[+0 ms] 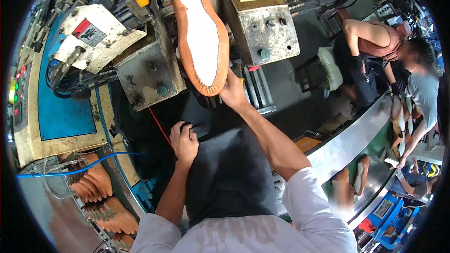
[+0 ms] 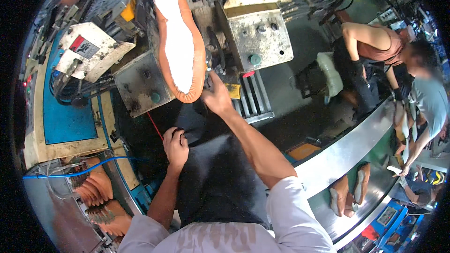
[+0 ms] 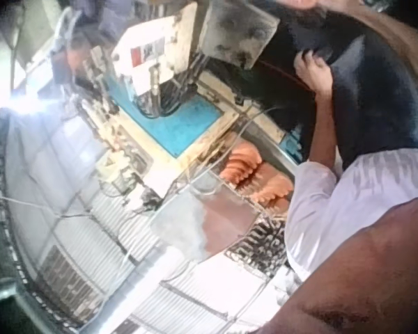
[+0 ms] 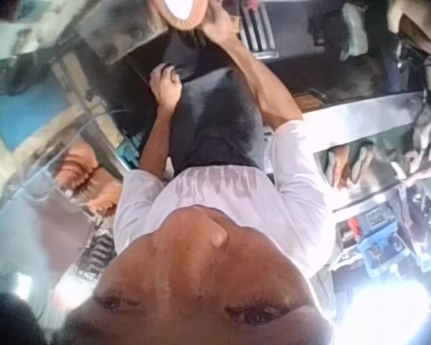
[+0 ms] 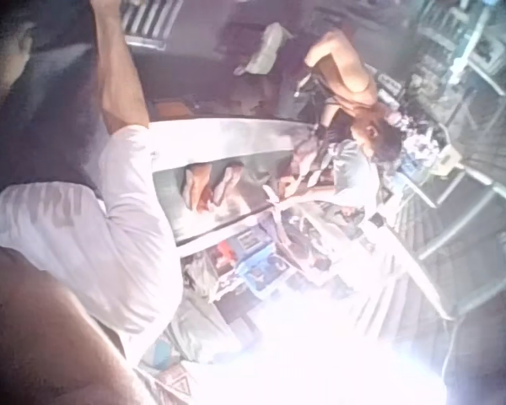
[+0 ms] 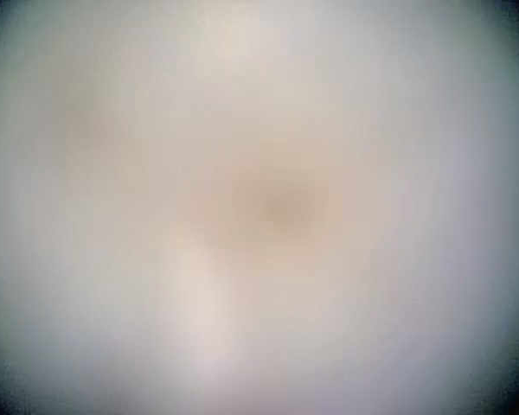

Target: The person repeatedly picks up shoe lasts and white insoles from a conveyor belt, places them into a machine, and presses a button to attach the insoles. They then remove the assembled units and place them back onto the belt. The process is repeated continuously throughout the clip.

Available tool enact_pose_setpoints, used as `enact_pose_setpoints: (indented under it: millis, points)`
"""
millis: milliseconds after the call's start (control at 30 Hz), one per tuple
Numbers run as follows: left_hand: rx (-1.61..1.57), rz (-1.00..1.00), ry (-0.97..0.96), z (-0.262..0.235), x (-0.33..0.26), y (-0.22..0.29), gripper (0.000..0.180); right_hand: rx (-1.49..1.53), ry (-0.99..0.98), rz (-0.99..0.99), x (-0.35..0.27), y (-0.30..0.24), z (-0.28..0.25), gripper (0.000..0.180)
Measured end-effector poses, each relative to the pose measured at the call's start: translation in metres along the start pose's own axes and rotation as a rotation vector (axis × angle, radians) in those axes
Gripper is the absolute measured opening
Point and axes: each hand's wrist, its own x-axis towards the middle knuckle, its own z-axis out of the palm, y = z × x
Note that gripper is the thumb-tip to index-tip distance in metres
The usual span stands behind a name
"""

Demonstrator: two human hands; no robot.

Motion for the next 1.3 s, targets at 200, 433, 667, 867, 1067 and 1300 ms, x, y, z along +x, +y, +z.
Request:
enact_pose_setpoints:
  millis: [200, 433, 667, 867, 1067, 1300]
  points:
    - [-0.109, -0.078, -0.009, -0.003, -0.010, -0.013, 0.020, -0.345, 0.239, -0.691, -0.064, -0.096, -0.071, 0.069]
    - [-0.118, -0.061, -0.018, 0.006, -0.015, 0.000, 0.020, -0.892, 0.309, -0.855, -0.041, -0.157, -0.003, 0.089]
    - [-0.130, -0.061, -0.016, 0.005, -0.020, -0.001, 0.020, -0.865, 0.334, -0.848, -0.044, -0.156, 0.004, 0.093]
    - [-0.125, -0.067, 0.004, 0.002, -0.023, -0.007, 0.021, -0.880, 0.334, -0.832, -0.033, -0.161, 0.003, 0.091]
    - [-0.126, -0.053, 0.013, 0.001, -0.020, -0.007, 0.020, -0.906, 0.327, -0.796, 0.030, -0.193, 0.015, 0.091]
    - [-0.117, -0.071, -0.034, 0.002, -0.008, -0.011, 0.024, -0.909, 0.276, -0.737, 0.088, -0.236, 0.018, 0.086]
